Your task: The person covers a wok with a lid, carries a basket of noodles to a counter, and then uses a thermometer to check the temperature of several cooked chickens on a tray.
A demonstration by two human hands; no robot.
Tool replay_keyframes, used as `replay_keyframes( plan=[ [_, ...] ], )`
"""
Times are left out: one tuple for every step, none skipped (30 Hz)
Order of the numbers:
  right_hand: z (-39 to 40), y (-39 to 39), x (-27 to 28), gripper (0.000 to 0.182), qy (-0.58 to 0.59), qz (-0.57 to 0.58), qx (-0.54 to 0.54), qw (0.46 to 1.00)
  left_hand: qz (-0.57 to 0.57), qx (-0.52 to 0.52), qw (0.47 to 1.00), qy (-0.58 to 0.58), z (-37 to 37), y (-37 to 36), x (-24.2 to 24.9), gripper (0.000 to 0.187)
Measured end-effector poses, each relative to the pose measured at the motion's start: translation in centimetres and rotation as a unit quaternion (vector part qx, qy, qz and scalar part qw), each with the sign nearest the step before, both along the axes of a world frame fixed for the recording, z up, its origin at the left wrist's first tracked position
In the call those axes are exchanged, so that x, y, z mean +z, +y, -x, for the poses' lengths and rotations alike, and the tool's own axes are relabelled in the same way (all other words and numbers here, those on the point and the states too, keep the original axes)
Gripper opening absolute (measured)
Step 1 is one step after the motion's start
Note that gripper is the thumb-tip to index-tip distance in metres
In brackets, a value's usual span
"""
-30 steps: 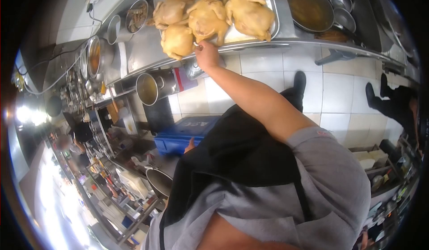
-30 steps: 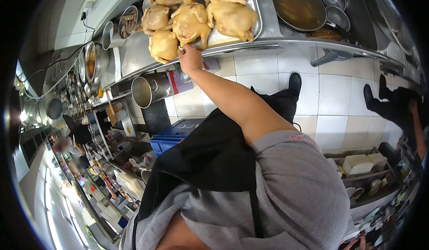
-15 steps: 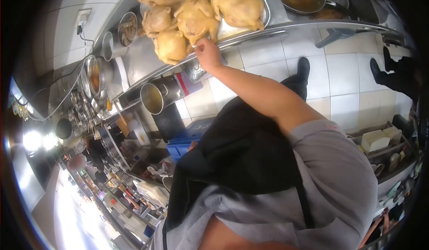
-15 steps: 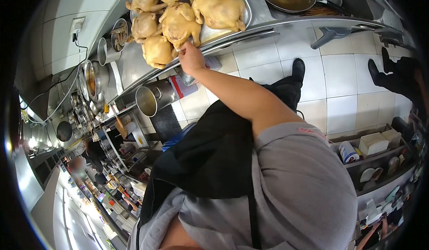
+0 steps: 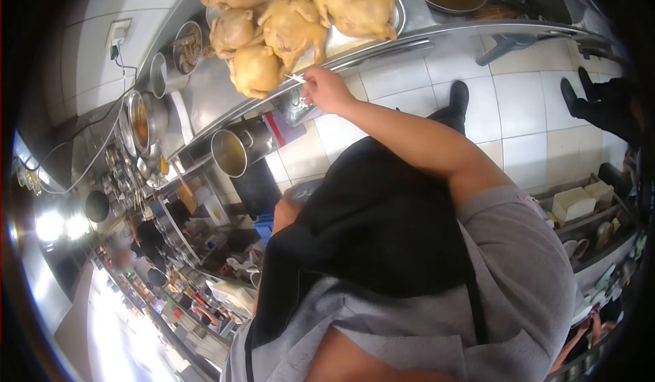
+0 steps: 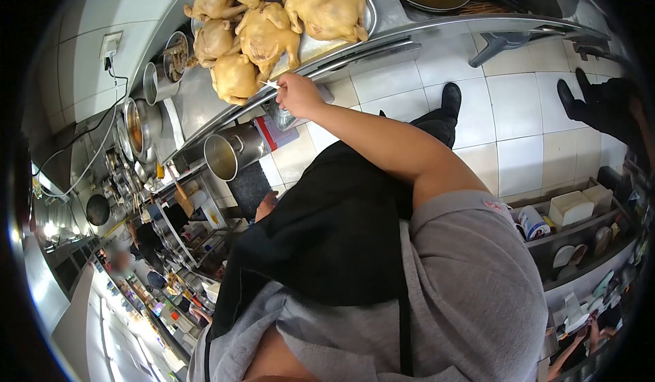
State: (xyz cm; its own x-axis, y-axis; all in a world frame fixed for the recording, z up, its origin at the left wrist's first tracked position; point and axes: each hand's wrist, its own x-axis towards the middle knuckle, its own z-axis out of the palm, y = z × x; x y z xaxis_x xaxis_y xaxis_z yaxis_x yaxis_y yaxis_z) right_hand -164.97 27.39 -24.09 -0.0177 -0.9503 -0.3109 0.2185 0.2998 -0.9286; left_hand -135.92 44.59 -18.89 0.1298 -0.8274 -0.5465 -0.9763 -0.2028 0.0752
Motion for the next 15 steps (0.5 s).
replay_keyframes(
  plan=[
    [0.0, -0.4, 0.6, 0.016, 0.001, 0.000, -0.001, 1.000, 0.010, -0.076, 0.997, 0.022, -0.2, -0.9, 0.1, 0.033],
    [0.0, -0.8, 1.3, 0.016, 0.022, -0.026, 0.026, 0.999, 0.019, -0.150, 0.987, 0.045, -0.2, -1.6, 0.0, 0.034],
    [-0.1, -1.1, 1.7, 0.015, 0.044, -0.052, 0.054, 0.996, 0.020, -0.150, 0.987, 0.048, 0.0, -2.1, -0.2, 0.034],
    [-0.4, -1.4, 1.7, 0.015, 0.046, -0.052, 0.054, 0.996, -0.010, -0.049, 0.996, 0.071, 1.6, -3.2, 1.0, 0.036],
    [-0.7, -1.7, 1.6, 0.014, 0.051, -0.072, 0.051, 0.995, -0.040, 0.053, 0.993, 0.093, 2.4, -3.8, 1.7, 0.038],
    [-1.1, -2.2, 1.4, 0.014, 0.056, -0.091, 0.047, 0.993, -0.038, 0.036, 0.994, 0.096, 1.3, -3.9, 0.5, 0.043],
    [-1.8, -2.6, 0.8, 0.014, 0.058, -0.090, 0.047, 0.993, -0.037, 0.037, 0.994, 0.097, 1.1, -3.9, 0.5, 0.043],
    [-2.5, -2.9, 0.4, 0.014, 0.119, -0.045, -0.008, 0.992, -0.045, 0.037, 0.994, 0.096, 1.3, -3.9, 0.8, 0.044],
    [-2.9, -3.0, -0.1, 0.014, 0.178, 0.000, -0.063, 0.982, -0.054, 0.036, 0.993, 0.094, 1.4, -3.9, 0.9, 0.045],
    [-3.3, -3.1, -0.6, 0.014, 0.178, 0.001, -0.063, 0.982, -0.054, 0.036, 0.993, 0.095, 1.3, -3.6, 0.8, 0.045],
    [-3.3, -3.1, -0.3, 0.015, 0.191, 0.009, -0.079, 0.978, -0.059, 0.035, 0.995, 0.078, 1.1, -3.1, 0.7, 0.046],
    [-3.4, -3.1, 0.0, 0.016, 0.204, 0.018, -0.095, 0.974, -0.064, 0.034, 0.996, 0.061, 1.0, -2.6, 0.7, 0.046],
    [-3.4, -3.2, -0.1, 0.016, 0.204, 0.018, -0.094, 0.974, -0.064, 0.034, 0.996, 0.061, 1.1, -2.0, 0.6, 0.046],
    [-3.5, -3.3, -0.2, 0.016, 0.214, 0.016, -0.096, 0.972, -0.061, 0.042, 0.997, 0.032, 1.4, -1.2, 0.6, 0.045],
    [-3.7, -3.4, -0.3, 0.016, 0.223, 0.014, -0.097, 0.970, -0.059, 0.051, 0.997, 0.001, 1.6, -0.6, 0.6, 0.044]
  ],
)
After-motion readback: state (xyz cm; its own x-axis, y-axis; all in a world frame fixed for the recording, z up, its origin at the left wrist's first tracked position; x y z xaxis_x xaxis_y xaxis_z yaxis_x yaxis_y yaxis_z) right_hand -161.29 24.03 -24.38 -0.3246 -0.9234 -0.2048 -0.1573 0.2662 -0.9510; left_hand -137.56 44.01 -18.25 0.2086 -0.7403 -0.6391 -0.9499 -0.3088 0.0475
